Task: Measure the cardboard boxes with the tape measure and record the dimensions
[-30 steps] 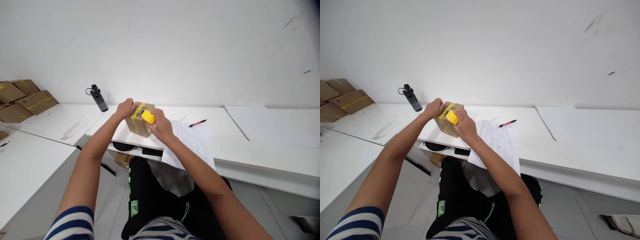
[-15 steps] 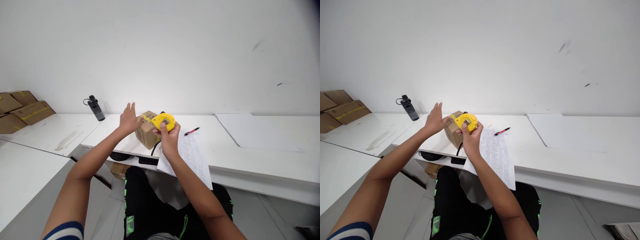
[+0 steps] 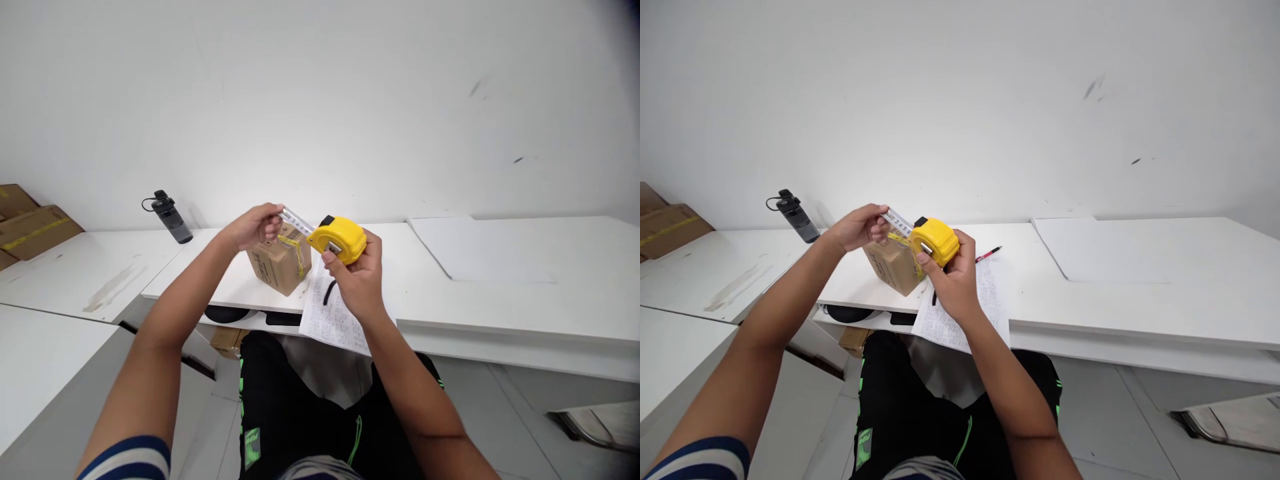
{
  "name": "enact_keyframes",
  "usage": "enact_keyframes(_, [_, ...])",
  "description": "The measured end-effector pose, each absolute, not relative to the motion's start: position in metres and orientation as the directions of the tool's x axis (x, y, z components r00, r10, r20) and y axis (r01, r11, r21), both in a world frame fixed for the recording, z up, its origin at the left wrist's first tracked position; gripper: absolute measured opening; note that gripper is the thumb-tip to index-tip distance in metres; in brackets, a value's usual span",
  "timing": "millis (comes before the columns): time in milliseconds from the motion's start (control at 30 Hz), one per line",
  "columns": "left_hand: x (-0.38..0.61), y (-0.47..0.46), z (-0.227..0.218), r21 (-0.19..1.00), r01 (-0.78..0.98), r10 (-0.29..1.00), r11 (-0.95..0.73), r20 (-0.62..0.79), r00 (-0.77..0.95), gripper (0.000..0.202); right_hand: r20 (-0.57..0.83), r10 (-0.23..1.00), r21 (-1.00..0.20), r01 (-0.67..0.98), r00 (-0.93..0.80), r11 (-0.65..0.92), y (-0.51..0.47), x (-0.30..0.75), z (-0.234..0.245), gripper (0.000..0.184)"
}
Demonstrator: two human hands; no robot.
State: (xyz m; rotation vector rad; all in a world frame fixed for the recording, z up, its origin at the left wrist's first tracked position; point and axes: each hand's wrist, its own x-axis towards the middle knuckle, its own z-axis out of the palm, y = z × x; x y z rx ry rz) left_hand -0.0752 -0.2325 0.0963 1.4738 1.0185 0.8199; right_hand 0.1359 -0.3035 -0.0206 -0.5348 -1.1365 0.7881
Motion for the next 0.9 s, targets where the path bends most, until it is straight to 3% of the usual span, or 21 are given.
enact_keyframes(100, [-0.115,-0.186,0.085,0.98,0.198,0.998,-0.014,0.001,0.063,0.04,0.547,0.808,-0.758,-0.28,0.219,0.589,-0.301,0.143,-0.027,0.057])
enact_keyframes(167, [-0.14,-0.165,0.072,0.921,0.386,0.984,0.046,0.024,-0.176,0.037,0.49,0.852,-0.803,-0.286,0.184,0.523,-0.295,0.145,-0.034,0.055])
enact_keyframes(233, [-0.157,-0.155,0.056,0.805,0.585,0.966,0.1,0.062,-0.251,0.035,0.439,0.888,-0.845,-0.274,0.135,0.46,-0.287,0.144,-0.041,0.056])
enact_keyframes(300, [-0.164,-0.155,0.042,0.716,0.69,0.974,0.101,0.069,-0.214,0.033,0.41,0.906,-0.875,-0.238,0.103,0.422,-0.277,0.142,-0.047,0.057])
enact_keyframes(433, [-0.16,-0.161,0.03,0.659,0.752,0.997,0.027,0.037,-0.068,0.023,0.368,0.929,-0.922,-0.115,0.041,0.37,-0.259,0.134,-0.053,0.055])
enact_keyframes(633, [-0.149,-0.163,0.046,0.554,0.82,0.986,-0.146,0.012,0.167,0.035,0.303,0.952,-0.953,-0.029,-0.042,0.302,-0.241,0.125,-0.051,0.058])
enact_keyframes(733, [-0.146,-0.167,0.049,0.505,0.853,0.989,-0.133,0.008,0.149,0.033,0.291,0.953,-0.957,-0.041,-0.088,0.288,-0.235,0.128,-0.051,0.056])
enact_keyframes(900, [-0.14,-0.174,0.046,0.54,0.841,0.999,-0.026,0.037,0.007,0.034,0.311,0.948,-0.95,-0.056,-0.062,0.308,-0.233,0.131,-0.052,0.054])
